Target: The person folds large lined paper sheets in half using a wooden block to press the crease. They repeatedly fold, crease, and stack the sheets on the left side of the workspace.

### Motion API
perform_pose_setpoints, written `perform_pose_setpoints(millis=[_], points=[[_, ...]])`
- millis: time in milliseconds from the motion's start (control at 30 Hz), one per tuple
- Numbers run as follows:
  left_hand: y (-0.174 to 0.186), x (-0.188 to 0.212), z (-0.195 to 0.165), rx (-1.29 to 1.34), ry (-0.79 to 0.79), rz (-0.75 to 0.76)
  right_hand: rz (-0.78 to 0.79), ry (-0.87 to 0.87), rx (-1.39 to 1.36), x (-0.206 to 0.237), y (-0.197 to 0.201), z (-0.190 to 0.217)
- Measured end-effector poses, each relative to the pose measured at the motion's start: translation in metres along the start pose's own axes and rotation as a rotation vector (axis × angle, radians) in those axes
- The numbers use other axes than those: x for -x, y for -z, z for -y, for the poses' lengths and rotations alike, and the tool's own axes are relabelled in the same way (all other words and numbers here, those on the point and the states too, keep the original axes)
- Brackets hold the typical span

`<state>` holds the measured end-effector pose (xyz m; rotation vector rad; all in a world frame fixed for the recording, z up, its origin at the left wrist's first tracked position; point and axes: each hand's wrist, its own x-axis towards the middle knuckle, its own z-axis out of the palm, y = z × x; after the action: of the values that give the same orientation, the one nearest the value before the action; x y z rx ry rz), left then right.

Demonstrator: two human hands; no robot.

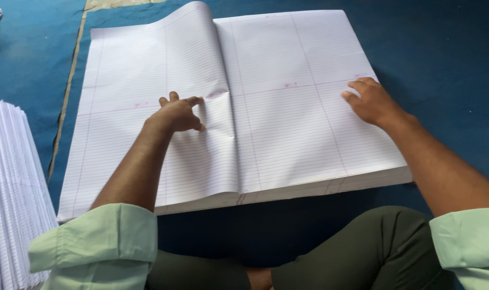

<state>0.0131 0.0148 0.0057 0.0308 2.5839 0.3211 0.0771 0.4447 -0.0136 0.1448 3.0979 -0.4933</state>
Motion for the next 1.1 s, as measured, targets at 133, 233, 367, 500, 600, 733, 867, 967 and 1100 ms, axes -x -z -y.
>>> perform_pose_setpoints(millis=[133,233,367,500,600,733,867,967,1100], points=[[-0.001,0.001,-0.007,-0.045,0.01,-0.008,-0.062,-0.065,-0.054,0.01,0.008,-0.039],[-0.001,0.0,-0.012,-0.056,0.016,-0.01,-0.076,-0.152,-0.026,0.018,0.012,-0.065],[0.0,-0.001,-0.018,-0.086,0.029,-0.004,-0.099,-0.237,0.013,0.025,0.012,-0.097],[0.001,-0.002,-0.021,-0.114,0.038,-0.005,0.052,-0.427,-0.046,0.034,0.005,-0.122],[0.002,-0.002,-0.023,-0.12,0.023,-0.012,0.196,-0.505,0.016,0.038,-0.005,-0.134],[0.001,-0.003,-0.025,-0.126,0.028,-0.013,0.334,-0.633,0.141,0.039,-0.018,-0.144],[0.002,-0.004,-0.026,-0.124,0.021,-0.014,0.373,-0.746,0.164,0.045,-0.023,-0.151],[0.002,-0.004,-0.027,-0.132,0.025,-0.014,0.37,-0.794,0.144,0.046,-0.028,-0.155],[0.003,-0.003,-0.028,-0.121,0.029,-0.015,0.325,-0.816,0.088,0.047,-0.036,-0.163]])
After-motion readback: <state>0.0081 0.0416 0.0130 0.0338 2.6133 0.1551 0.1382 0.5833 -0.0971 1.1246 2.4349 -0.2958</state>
